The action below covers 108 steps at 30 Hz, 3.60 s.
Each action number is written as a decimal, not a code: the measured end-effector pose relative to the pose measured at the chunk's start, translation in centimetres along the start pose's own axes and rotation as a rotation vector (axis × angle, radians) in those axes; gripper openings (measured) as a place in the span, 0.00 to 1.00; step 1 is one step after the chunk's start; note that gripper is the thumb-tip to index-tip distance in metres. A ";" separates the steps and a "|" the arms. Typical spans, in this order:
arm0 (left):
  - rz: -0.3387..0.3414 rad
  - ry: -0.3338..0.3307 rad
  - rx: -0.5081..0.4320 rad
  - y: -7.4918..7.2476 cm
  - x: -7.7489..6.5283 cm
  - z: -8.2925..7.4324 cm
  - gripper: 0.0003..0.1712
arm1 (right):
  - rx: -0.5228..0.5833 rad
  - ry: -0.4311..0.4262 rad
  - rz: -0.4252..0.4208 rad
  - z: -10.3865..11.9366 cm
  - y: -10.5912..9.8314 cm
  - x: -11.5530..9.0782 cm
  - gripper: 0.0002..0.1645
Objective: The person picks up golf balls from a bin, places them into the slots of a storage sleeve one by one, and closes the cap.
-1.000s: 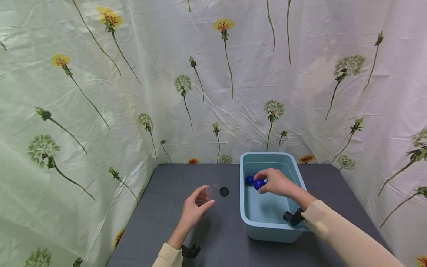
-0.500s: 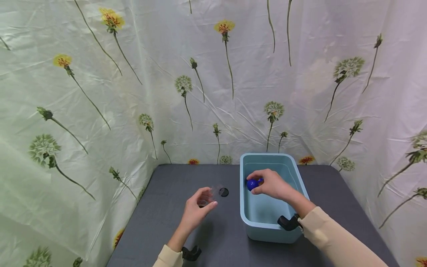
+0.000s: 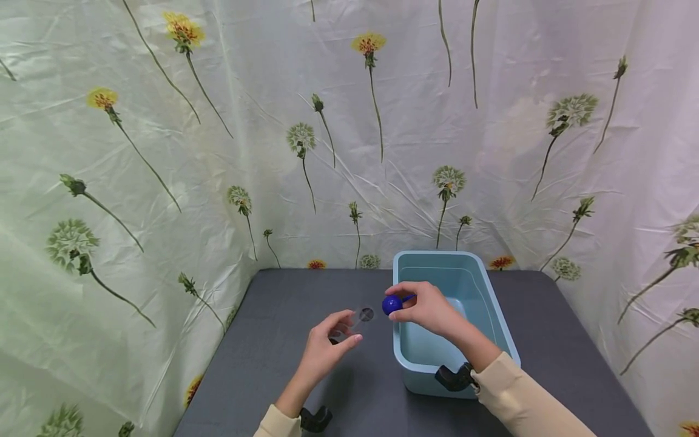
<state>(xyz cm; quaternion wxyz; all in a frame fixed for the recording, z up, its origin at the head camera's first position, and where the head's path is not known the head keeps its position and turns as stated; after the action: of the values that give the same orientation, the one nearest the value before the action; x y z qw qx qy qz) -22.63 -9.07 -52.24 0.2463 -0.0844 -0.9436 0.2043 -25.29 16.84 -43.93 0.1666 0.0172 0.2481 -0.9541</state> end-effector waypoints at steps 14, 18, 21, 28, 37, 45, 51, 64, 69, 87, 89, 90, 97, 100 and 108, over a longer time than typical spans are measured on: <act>0.033 0.031 0.015 0.0 0.0 -0.8 0.28 | 0.080 -0.054 0.097 1.4 1.4 -0.1 0.29; 0.034 0.031 0.023 -0.1 0.1 -1.0 0.29 | 0.081 -0.053 0.112 1.4 1.4 0.0 0.29; 0.033 0.031 0.038 0.0 0.0 -1.1 0.27 | 0.083 -0.053 0.125 1.3 1.5 0.1 0.28; 0.034 0.049 0.050 0.0 -0.1 -1.5 0.26 | 0.108 -0.070 0.160 1.0 1.9 0.2 0.27; 0.036 0.043 0.044 0.1 -0.3 -1.2 0.27 | 0.087 -0.087 0.152 0.6 1.9 0.0 0.24; 0.032 0.066 0.031 0.1 -0.2 -1.2 0.26 | 0.081 -0.108 0.141 0.6 1.3 0.2 0.24; 0.035 0.058 0.034 0.1 0.0 -1.3 0.26 | 0.054 -0.099 0.128 0.8 0.5 0.6 0.23; 0.051 0.042 0.014 0.2 -0.1 -1.2 0.28 | -0.006 -0.052 0.049 0.2 -2.0 1.7 0.24; 0.045 0.039 0.014 0.2 -0.1 -1.2 0.28 | -0.042 -0.025 -0.004 -0.4 -3.2 2.7 0.25; 0.052 0.022 -0.021 0.3 -0.1 -0.8 0.29 | -0.239 0.135 -0.107 -5.0 -4.9 7.3 0.25; 0.048 0.018 -0.023 0.2 -0.1 -0.8 0.28 | -0.259 0.146 -0.104 -5.7 -4.9 7.7 0.26; 0.046 0.015 -0.022 0.2 -0.1 -0.8 0.28 | -0.268 0.153 -0.102 -6.1 -5.0 8.0 0.26; 0.042 0.013 -0.025 0.1 -0.1 -0.8 0.28 | -0.331 0.204 -0.062 -8.8 -5.1 9.4 0.31; 0.039 0.018 -0.044 0.1 -0.2 -0.7 0.28 | -0.360 0.219 -0.012 -9.7 -5.1 9.6 0.34; 0.036 0.018 -0.056 -0.1 -0.4 -0.4 0.30 | -0.346 0.307 0.097 -11.5 -4.6 9.8 0.43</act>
<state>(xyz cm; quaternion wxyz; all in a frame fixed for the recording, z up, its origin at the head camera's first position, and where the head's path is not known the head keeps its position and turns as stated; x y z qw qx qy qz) -22.06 -9.12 -52.02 0.2488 -0.1100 -0.9451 0.1813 -36.58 23.09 -52.98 0.1731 0.1450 0.4292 -0.8745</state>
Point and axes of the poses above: each hand's wrist, its own x-axis towards the middle knuckle, its own y-axis out of the palm, z = x × y, the point moved 2 cm from there along x, towards the middle knuckle, and after that the axes turned 8 degrees about y, right-handed, at the moved point
